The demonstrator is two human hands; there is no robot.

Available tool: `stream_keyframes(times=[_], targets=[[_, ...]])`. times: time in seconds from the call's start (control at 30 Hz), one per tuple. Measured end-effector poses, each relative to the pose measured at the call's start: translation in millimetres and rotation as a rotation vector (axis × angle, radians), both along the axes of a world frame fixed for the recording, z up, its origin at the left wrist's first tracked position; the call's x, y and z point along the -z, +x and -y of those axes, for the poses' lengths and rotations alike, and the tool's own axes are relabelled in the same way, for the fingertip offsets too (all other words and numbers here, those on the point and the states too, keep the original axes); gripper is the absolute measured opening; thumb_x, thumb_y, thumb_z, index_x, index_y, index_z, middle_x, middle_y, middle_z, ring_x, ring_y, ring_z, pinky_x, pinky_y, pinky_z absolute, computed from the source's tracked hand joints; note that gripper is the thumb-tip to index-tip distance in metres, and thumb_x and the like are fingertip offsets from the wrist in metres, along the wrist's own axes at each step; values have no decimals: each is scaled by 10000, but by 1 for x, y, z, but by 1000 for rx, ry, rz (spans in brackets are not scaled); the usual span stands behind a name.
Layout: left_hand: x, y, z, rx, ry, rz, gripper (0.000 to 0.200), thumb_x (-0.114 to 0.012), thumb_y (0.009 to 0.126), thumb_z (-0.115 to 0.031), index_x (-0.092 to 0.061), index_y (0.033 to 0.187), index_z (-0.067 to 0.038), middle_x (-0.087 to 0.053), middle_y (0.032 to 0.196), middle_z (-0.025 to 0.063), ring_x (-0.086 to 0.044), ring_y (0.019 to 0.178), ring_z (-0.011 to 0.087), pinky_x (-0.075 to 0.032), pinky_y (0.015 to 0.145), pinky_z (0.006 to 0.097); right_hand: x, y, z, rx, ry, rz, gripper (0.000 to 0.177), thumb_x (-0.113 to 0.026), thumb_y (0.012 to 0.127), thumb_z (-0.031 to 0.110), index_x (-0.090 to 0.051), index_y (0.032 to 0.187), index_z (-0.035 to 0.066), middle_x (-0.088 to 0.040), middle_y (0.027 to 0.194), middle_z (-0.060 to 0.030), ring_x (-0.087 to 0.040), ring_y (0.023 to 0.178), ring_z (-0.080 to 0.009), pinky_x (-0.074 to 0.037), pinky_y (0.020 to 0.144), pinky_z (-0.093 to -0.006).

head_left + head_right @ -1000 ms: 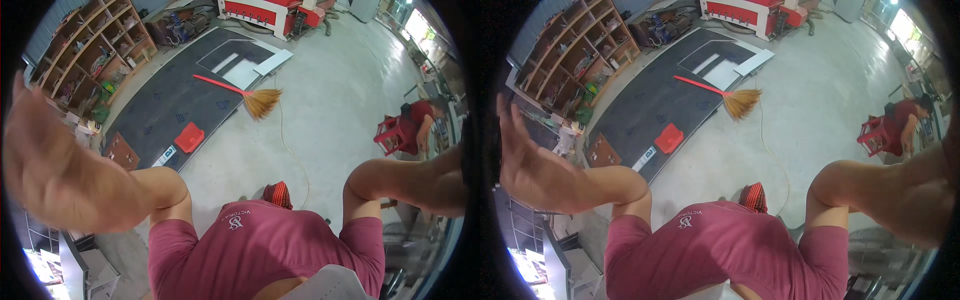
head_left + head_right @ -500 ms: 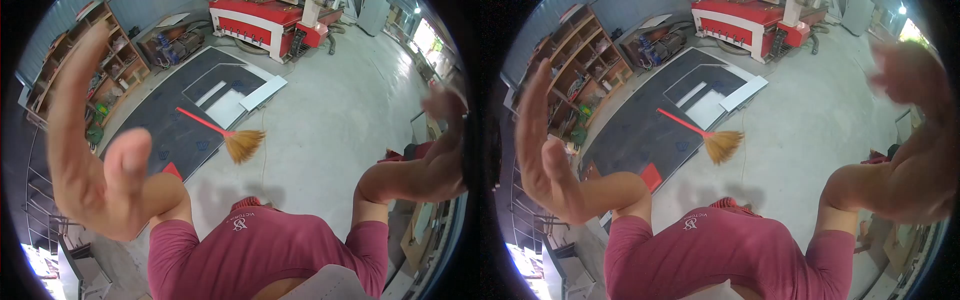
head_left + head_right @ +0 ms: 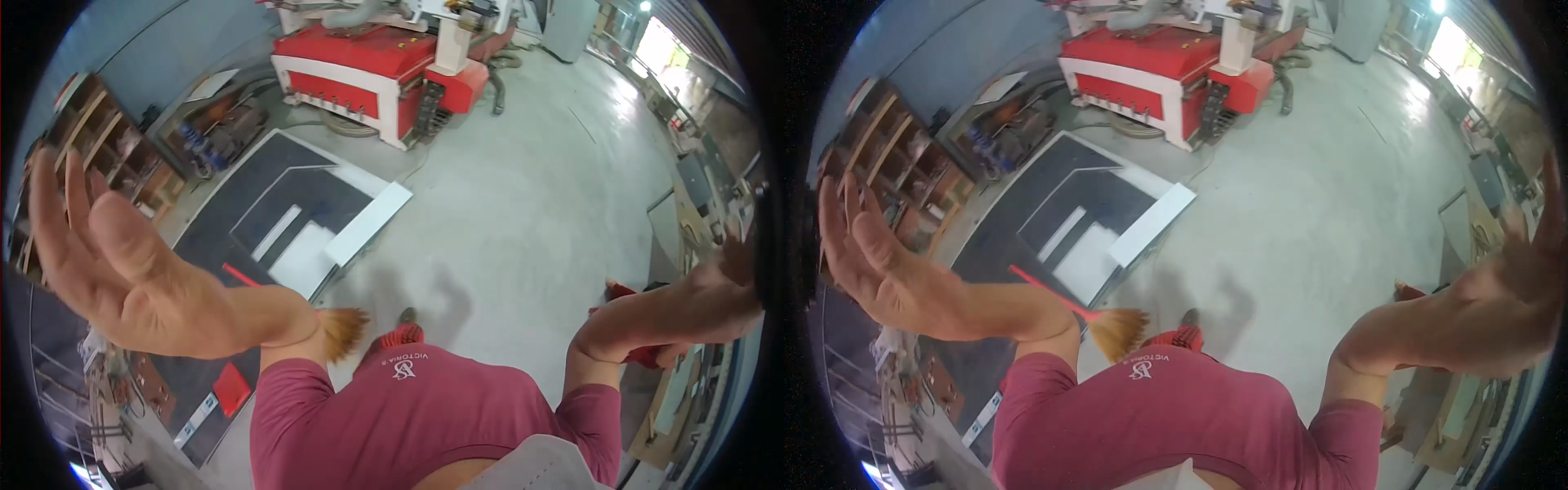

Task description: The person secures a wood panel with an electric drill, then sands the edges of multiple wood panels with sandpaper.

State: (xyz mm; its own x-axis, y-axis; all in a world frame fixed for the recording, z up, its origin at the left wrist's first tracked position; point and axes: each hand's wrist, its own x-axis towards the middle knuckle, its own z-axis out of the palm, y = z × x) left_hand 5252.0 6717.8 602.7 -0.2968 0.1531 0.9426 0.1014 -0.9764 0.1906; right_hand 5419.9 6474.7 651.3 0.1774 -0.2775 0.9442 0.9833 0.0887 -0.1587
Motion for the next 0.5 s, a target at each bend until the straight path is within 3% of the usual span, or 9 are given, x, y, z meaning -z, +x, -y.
stream_keyframes(times=[0.07,0.1,0.13,0.2,0.27,0.33,0.4,0.47,0.5], targets=[[-8,81,-12,161,-13,-49,518,-570,866,-295,-448,1248,34,-535,1194,199,-558,1065,282,-429,927,410,9,68,-19,366,-160,70,308,-363,917,118,-535,1106,-54,-558,1140,-184,-600,946,-296,-520,763,-364],[-11,111,-15,289,12,-451,513,-572,862,-294,-460,1224,51,-538,1185,207,-564,1058,284,-432,924,408,10,99,1,517,-686,122,277,-389,884,55,-535,1084,-71,-521,1208,-173,-559,1045,-272,-446,859,-322],[-16,142,-19,407,45,-859,509,-575,857,-293,-473,1200,68,-542,1176,214,-569,1050,287,-435,921,406,2,119,7,529,-684,100,277,-389,884,55,-535,1084,-71,-521,1208,-173,-559,1045,-272,-446,859,-322],[-27,200,-55,366,223,-780,492,-547,870,-289,-475,1191,77,-541,1169,227,-558,1061,311,-423,932,426,-20,159,14,531,-1185,-198,285,-428,833,-5,-527,1088,-83,-522,1214,-165,-518,1107,-251,-390,899,-294],[-36,258,-88,266,538,-570,465,-493,897,-280,-480,1171,95,-538,1155,251,-535,1083,359,-398,954,467,-14,219,30,549,-916,-278,345,-491,783,-4,-519,1118,-79,-507,1234,-163,-504,1126,-252,-411,880,-308],[-28,343,-56,175,241,-166,476,-381,939,-308,-466,1173,98,-528,1159,253,-525,1076,401,-418,935,499,-8,266,14,75,-672,-439,384,-437,850,139,-445,1201,-16,-530,1169,-191,-555,947,-224,-442,695,-255],[-14,413,-52,636,247,393,560,-301,954,-379,-443,1160,122,-507,1161,275,-538,1042,425,-474,872,503,0,316,-1,-397,-403,-556,436,-384,917,283,-371,1284,47,-554,1104,-220,-605,769,-197,-472,511,-202],[-14,460,-87,529,766,-434,565,-301,946,-406,-451,1153,98,-496,1149,302,-557,1012,422,-500,843,507,9,378,-10,-636,-253,-595,466,-358,951,355,-334,1325,79,-565,1072,-234,-631,680,-183,-488,419,-175],[-15,478,-89,411,663,-724,570,-300,945,-411,-452,1154,97,-502,1143,298,-561,1014,408,-498,849,504,11,412,-14,-494,-154,-469,466,-366,948,361,-343,1315,75,-575,1052,-228,-631,672,-179,-483,414,-180]])
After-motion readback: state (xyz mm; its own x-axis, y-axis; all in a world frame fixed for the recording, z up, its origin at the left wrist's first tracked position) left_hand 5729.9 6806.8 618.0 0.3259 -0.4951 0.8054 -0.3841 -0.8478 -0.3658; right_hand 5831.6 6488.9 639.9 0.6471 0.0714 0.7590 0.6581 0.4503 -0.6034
